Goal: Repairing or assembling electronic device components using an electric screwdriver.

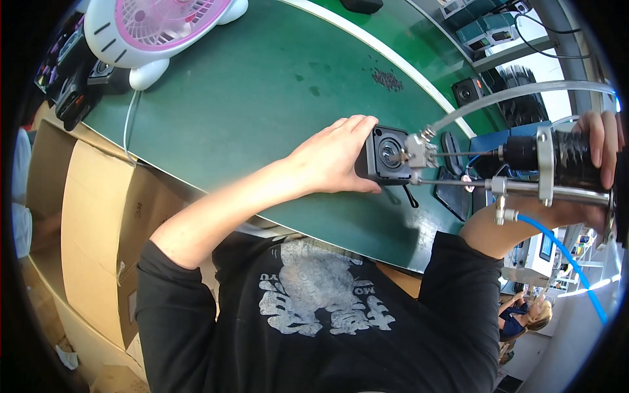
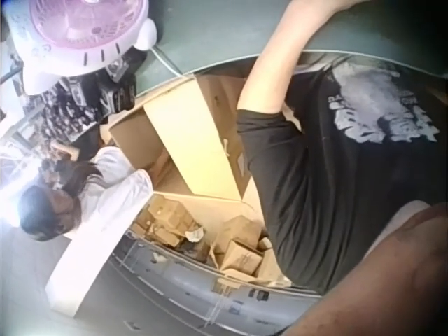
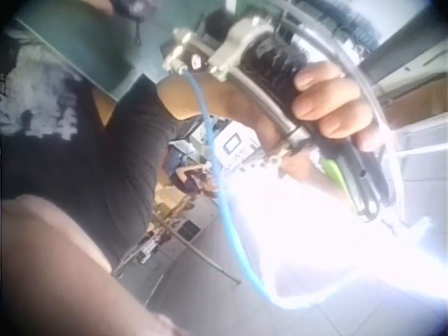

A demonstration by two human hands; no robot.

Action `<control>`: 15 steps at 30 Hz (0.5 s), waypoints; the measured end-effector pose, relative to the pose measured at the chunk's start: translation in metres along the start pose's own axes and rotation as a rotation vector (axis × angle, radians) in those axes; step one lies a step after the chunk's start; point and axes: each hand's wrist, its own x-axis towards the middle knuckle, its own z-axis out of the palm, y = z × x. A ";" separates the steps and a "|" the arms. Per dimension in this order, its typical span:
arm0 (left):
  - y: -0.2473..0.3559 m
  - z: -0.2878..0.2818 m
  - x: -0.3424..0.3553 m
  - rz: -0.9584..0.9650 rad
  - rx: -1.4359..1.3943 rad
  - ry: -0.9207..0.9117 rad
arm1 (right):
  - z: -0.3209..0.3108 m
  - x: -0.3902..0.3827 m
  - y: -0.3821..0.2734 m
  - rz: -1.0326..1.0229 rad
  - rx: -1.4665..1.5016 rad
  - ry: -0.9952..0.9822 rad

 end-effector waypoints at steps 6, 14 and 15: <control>-0.003 0.003 0.000 0.000 0.016 -0.004 | 0.028 0.004 0.001 0.180 0.050 -0.122; 0.001 0.002 -0.001 0.020 0.034 0.028 | 0.026 -0.014 0.013 0.160 -0.019 -0.139; 0.002 0.002 0.000 0.016 0.029 0.026 | 0.025 -0.017 0.017 0.084 0.023 -0.138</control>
